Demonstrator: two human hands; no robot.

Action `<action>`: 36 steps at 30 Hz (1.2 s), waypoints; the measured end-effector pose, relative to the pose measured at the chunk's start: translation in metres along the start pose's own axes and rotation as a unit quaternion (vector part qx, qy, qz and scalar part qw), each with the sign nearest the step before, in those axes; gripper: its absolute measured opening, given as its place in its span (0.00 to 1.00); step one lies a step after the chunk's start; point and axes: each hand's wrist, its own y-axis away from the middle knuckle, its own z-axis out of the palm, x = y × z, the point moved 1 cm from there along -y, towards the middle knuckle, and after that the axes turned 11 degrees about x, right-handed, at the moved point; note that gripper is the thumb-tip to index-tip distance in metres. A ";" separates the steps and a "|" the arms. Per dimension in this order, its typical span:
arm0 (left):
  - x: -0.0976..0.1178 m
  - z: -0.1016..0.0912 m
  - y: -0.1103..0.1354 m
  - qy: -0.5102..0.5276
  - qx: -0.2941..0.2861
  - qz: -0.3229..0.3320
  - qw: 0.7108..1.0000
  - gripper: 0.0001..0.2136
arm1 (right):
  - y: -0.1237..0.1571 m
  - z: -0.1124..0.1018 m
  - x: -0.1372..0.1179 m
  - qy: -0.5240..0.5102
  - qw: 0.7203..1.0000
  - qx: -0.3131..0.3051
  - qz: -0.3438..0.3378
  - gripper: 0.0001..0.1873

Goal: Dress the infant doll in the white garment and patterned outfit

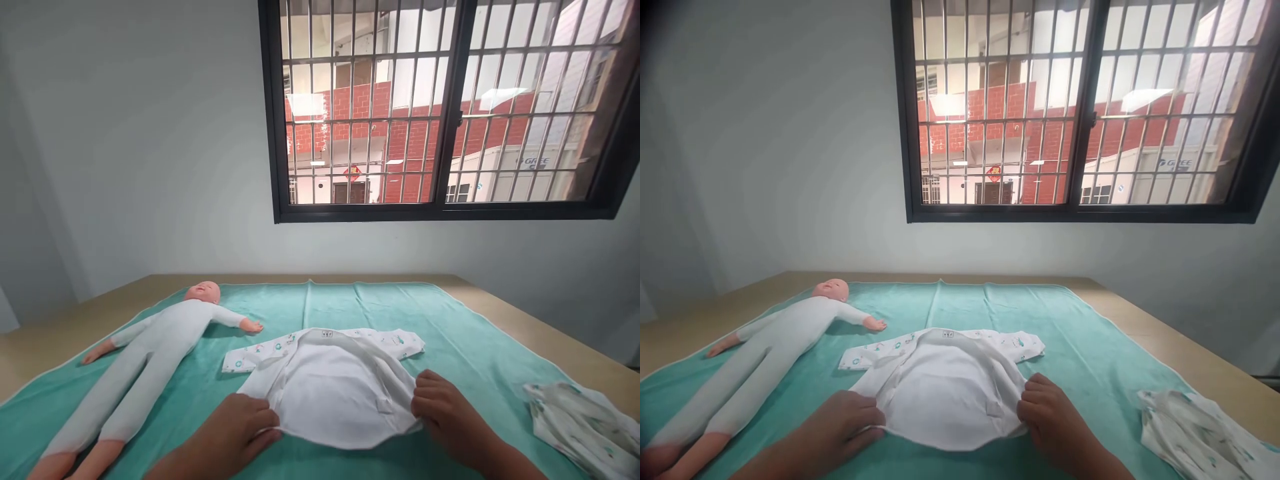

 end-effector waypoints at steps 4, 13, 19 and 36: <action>0.007 -0.003 -0.012 0.029 -0.008 -0.095 0.995 0.24 | -0.011 -0.009 -0.012 -0.054 0.997 -0.026 0.045 0.13; 0.027 0.026 -0.115 0.153 0.116 -0.182 0.964 0.17 | -0.076 0.021 -0.043 -0.189 0.939 -0.058 0.283 0.19; 0.001 0.066 -0.159 0.082 0.114 -0.217 0.966 0.16 | -0.125 0.085 -0.015 -0.066 0.933 -0.065 0.348 0.14; -0.019 0.087 -0.148 0.012 0.119 -0.135 0.984 0.20 | -0.118 0.111 0.009 -0.031 0.962 -0.034 0.269 0.20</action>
